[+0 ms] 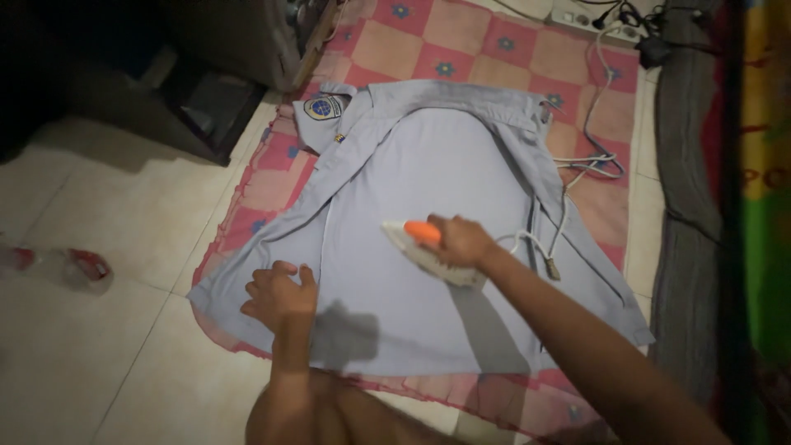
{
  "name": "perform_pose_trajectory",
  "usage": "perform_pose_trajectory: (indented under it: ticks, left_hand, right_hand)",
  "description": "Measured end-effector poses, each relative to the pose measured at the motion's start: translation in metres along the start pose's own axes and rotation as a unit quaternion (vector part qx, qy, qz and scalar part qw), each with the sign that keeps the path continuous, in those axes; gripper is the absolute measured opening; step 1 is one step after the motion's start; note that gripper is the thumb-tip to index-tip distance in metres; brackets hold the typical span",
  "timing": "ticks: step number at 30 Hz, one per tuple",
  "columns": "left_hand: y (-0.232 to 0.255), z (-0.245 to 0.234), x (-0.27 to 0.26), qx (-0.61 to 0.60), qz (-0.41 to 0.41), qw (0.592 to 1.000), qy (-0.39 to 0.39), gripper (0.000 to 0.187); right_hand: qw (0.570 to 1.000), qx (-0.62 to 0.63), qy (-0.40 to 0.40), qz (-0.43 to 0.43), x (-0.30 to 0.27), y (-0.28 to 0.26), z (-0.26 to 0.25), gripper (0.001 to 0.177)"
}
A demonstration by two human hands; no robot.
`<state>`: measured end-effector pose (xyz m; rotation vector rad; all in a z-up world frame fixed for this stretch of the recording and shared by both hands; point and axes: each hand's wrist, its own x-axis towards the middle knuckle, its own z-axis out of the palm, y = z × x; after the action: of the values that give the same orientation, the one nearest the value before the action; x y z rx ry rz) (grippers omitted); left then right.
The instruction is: Ironing a light blue button-down shirt on a mat placed on the floor.
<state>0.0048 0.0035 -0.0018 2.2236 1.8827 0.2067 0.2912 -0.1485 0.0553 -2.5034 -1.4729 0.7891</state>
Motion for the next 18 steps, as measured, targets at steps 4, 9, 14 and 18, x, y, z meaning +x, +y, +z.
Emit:
perform_pose_trajectory:
  ticks: [4,9,14,18]
  left_hand:
    - [-0.005,0.007,0.001,-0.008,0.003,1.0,-0.007,0.028]
    - [-0.008,0.004,-0.002,-0.02,0.008,1.0,0.001,0.029]
    - [-0.008,-0.001,0.002,-0.018,0.007,1.0,0.018,0.029]
    - [-0.012,-0.002,-0.006,-0.034,0.02,0.998,0.054,0.026]
  right_hand:
    - [0.999,-0.014,-0.036,-0.017,-0.037,-0.025,0.012,0.051]
    - [0.993,-0.042,-0.053,-0.098,-0.077,-0.039,0.029,0.048]
    - [0.99,-0.078,-0.053,-0.1,-0.066,-0.035,0.021,0.05]
    - [0.991,-0.12,-0.029,-0.053,-0.027,-0.011,0.015,0.053]
